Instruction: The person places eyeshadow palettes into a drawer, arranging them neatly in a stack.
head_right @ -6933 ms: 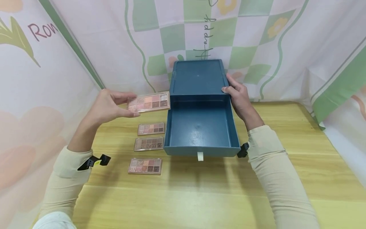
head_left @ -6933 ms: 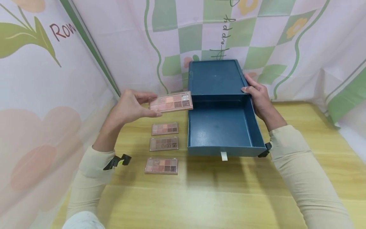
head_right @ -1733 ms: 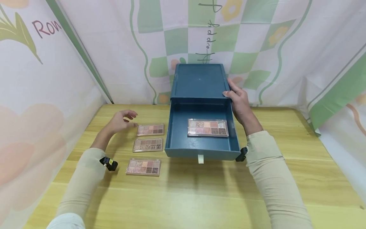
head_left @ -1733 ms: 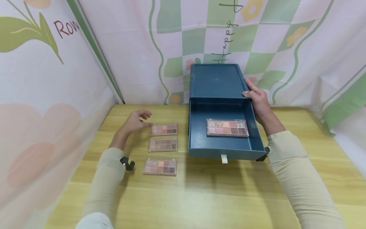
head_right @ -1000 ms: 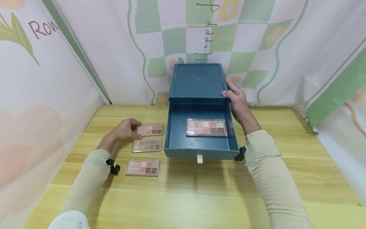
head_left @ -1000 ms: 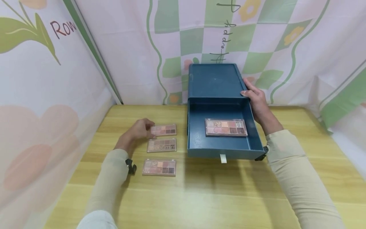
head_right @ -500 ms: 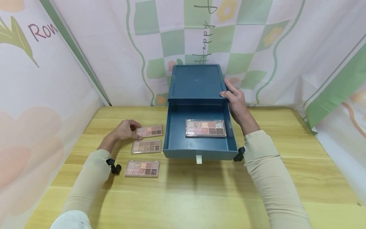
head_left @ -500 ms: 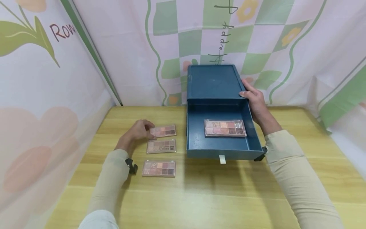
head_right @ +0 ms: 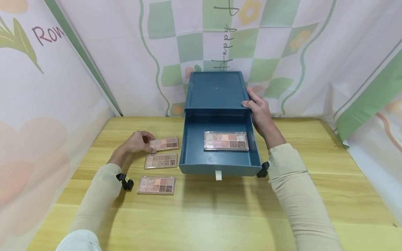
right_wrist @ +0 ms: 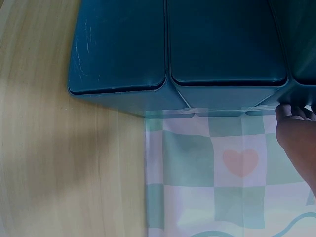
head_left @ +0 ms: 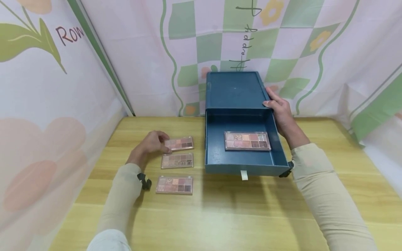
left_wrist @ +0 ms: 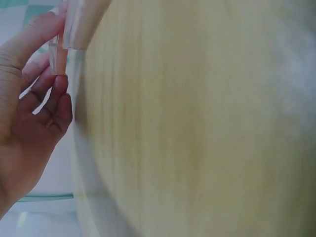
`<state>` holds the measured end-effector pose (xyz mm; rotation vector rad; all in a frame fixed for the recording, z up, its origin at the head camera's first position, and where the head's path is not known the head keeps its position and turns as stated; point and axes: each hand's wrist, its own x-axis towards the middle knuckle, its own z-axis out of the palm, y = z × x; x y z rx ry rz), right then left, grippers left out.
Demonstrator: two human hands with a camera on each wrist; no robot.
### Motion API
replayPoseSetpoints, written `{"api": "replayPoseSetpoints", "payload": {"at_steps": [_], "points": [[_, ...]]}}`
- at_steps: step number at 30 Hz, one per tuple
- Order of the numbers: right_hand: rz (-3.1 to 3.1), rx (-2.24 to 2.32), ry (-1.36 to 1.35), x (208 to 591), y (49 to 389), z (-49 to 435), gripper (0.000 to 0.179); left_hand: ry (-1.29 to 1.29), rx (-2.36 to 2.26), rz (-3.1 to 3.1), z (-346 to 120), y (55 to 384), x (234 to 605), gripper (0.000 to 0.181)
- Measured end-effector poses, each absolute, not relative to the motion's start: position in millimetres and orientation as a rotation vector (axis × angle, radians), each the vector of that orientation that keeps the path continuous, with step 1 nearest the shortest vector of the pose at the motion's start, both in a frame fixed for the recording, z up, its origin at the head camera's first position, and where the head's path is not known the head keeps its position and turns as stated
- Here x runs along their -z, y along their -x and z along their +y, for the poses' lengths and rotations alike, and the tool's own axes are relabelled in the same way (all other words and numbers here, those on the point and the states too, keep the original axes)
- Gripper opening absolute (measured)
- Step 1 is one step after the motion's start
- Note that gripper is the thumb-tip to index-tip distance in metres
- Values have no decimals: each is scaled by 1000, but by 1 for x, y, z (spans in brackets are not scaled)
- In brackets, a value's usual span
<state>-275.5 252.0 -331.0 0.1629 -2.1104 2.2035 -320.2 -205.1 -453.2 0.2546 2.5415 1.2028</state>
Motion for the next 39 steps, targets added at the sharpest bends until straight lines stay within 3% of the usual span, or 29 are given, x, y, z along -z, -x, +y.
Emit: {"api": "replayPoseSetpoints", "payload": {"at_steps": [5, 12, 39], "points": [[-2104, -2204, -151, 332, 276, 252, 69, -181, -1247, 2523, -206, 314, 444, 66], [-2076, -2225, -154, 332, 276, 251, 69, -413, -1162, 2669, -215, 314, 429, 64], [-2081, -2217, -170, 331, 274, 251, 69, -612, -1191, 2696, -215, 294, 360, 52]]}}
